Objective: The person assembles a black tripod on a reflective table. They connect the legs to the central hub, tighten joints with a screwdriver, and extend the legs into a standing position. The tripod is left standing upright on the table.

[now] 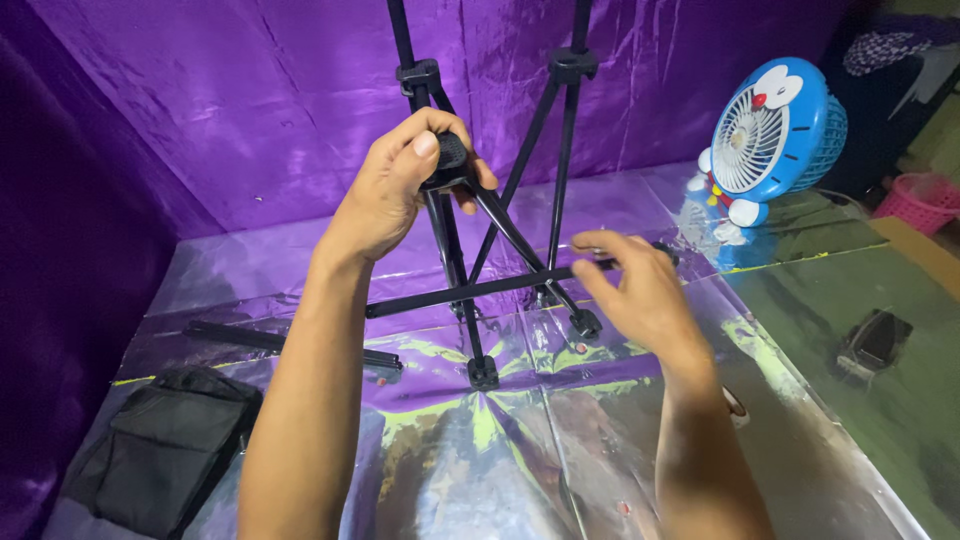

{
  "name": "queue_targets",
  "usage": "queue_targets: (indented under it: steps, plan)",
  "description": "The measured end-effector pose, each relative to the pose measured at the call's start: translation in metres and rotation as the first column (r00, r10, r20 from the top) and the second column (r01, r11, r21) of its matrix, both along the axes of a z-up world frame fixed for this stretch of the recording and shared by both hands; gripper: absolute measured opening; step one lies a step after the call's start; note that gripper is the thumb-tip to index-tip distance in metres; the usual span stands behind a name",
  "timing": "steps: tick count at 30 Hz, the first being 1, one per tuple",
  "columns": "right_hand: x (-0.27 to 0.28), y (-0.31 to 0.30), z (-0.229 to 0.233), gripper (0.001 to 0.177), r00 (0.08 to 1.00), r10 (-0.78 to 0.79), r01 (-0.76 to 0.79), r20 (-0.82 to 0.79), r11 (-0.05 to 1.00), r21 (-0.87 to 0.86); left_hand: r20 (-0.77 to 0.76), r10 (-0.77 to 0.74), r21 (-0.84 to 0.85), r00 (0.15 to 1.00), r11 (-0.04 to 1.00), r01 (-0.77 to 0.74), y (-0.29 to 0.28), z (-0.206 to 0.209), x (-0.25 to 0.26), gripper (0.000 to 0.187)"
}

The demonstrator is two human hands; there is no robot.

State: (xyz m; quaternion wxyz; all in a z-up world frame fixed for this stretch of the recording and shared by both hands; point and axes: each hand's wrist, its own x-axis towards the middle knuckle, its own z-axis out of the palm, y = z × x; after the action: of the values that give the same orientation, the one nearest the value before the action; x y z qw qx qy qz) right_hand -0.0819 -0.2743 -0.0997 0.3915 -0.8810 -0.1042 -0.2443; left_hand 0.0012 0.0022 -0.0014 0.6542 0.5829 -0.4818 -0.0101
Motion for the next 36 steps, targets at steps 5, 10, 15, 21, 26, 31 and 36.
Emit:
queue_targets:
  steps: [5,10,15,21,26,31,36]
  plan:
    - [0.011,0.014,-0.01,0.053,0.974,0.224,-0.22,0.033,0.972,-0.088,0.004,0.006,0.005,1.0,1.0,-0.006,0.001,0.0,0.0,0.058]
    - [0.026,0.026,-0.018,0.048,0.969,0.244,-0.236,0.039,0.961,-0.146,-0.004,0.014,0.017,1.0,1.0,-0.013,0.003,-0.001,0.0,0.059]
    - [0.027,0.014,-0.013,0.043,0.953,0.277,-0.288,-0.12,0.954,-0.084,-0.032,0.011,0.014,0.999,1.0,-0.01,0.005,-0.001,0.001,0.058]
    - [0.021,-0.015,-0.01,0.044,0.958,0.283,-0.285,-0.031,0.954,-0.09,-0.016,0.015,-0.02,1.0,1.0,-0.015,0.011,-0.005,0.001,0.063]
    - [0.013,-0.054,-0.004,0.038,0.971,0.211,-0.204,-0.113,0.977,0.068,-0.018,0.006,-0.118,1.0,0.993,-0.008,0.013,-0.026,0.001,0.08]
    - [0.019,-0.073,-0.013,0.026,0.977,0.208,-0.196,0.034,0.837,0.51,-0.083,0.282,-0.119,0.956,0.949,-0.29,0.003,-0.073,0.009,0.075]
    - [0.05,-0.079,-0.025,0.025,0.987,0.152,-0.068,-0.06,0.717,0.694,-0.102,0.75,-0.193,0.654,0.63,-0.753,-0.013,-0.146,-0.009,0.05]
